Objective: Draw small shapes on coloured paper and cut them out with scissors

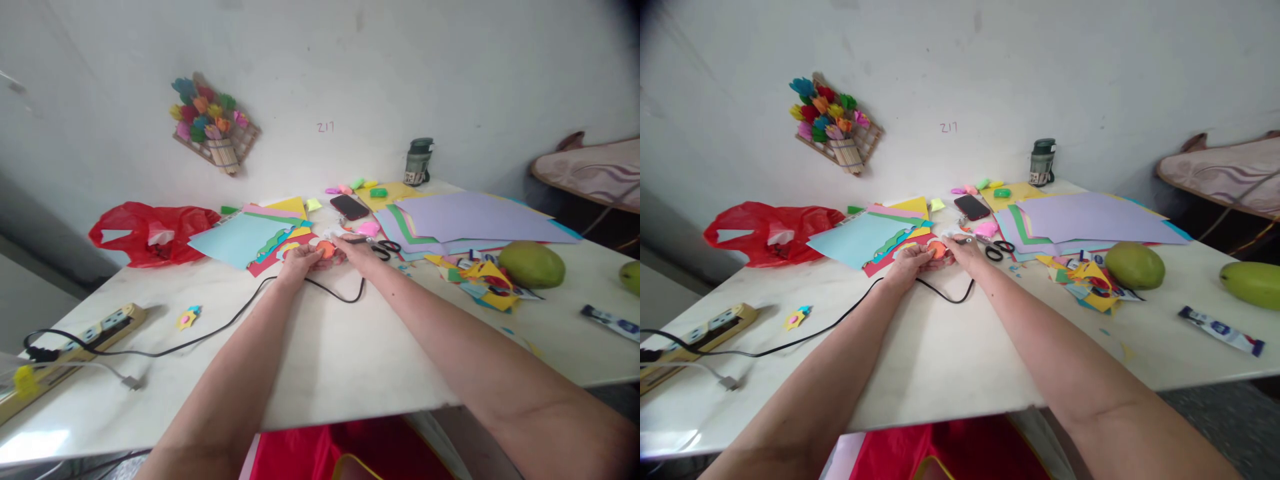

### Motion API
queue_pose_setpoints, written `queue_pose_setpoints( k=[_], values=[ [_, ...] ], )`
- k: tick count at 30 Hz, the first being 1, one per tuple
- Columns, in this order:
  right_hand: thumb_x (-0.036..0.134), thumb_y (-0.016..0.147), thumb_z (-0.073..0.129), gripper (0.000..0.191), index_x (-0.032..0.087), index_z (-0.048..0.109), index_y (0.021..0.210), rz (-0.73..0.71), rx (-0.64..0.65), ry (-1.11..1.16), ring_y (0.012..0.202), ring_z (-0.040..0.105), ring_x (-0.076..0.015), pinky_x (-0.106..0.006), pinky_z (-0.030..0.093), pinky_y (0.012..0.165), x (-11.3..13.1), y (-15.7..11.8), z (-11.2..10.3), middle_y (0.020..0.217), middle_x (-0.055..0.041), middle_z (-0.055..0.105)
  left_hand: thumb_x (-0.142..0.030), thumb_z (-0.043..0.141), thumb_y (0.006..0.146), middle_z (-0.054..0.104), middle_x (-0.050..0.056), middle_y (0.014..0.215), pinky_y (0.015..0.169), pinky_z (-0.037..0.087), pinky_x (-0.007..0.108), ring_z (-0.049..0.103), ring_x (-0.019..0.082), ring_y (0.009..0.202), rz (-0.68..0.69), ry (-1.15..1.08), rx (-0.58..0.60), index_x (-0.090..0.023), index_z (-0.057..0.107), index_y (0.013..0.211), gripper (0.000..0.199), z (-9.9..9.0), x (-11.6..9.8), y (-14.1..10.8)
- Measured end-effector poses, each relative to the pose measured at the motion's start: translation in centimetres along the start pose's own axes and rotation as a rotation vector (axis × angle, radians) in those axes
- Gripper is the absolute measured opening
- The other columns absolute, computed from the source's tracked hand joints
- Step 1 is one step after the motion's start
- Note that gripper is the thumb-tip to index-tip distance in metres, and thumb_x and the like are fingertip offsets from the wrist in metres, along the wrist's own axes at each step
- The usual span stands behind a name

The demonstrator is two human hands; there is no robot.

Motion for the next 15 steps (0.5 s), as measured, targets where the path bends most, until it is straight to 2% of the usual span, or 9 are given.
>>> queue_pose_setpoints(
  k=[5, 11, 15],
  values=[
    [0.033, 0.082, 0.066, 0.025, 0.016, 0.060, 0.064, -0.018, 0.028, 0.013, 0.044, 0.055, -0.0088, -0.018, 0.045, 0.040, -0.54, 0.40, -0.02, 0.058, -0.0011, 0.063, -0.042, 0.087, 0.052, 0.069, 0.003, 0.064, 0.059, 0.052, 0.026, 0.068, 0.017, 0.061, 0.007, 0.013, -0.006, -0.014, 0.057, 0.071, 0.045, 0.05, -0.02, 0.01],
    [0.027, 0.069, 0.071, 0.019, 0.017, 0.058, 0.060, -0.050, 0.093, 0.013, 0.041, 0.050, -0.0069, -0.018, 0.044, 0.042, -0.65, 0.25, 0.10, 0.051, 0.0045, 0.056, -0.043, 0.086, 0.055, 0.071, 0.005, 0.068, 0.067, 0.055, 0.029, 0.071, 0.020, 0.068, 0.016, 0.020, 0.028, -0.014, 0.058, 0.074, 0.044, -0.08, 0.10, 0.07],
    [0.025, 0.066, 0.070, 0.018, 0.018, 0.055, 0.058, -0.061, 0.087, -0.022, 0.041, 0.050, -0.0070, -0.019, 0.045, 0.043, -0.51, 0.05, 0.09, 0.048, 0.0060, 0.054, -0.045, 0.085, 0.056, 0.072, 0.007, 0.071, 0.071, 0.057, 0.033, 0.072, 0.023, 0.071, 0.006, 0.021, 0.058, -0.013, 0.061, 0.076, 0.045, -0.15, 0.21, 0.16]
  ],
)
Point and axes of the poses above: each hand's wrist, its own y-axis towards the middle knuckle, its own z-axis out of the palm, x = y × z, the point moved 2 cm from there along y, towards the middle knuckle
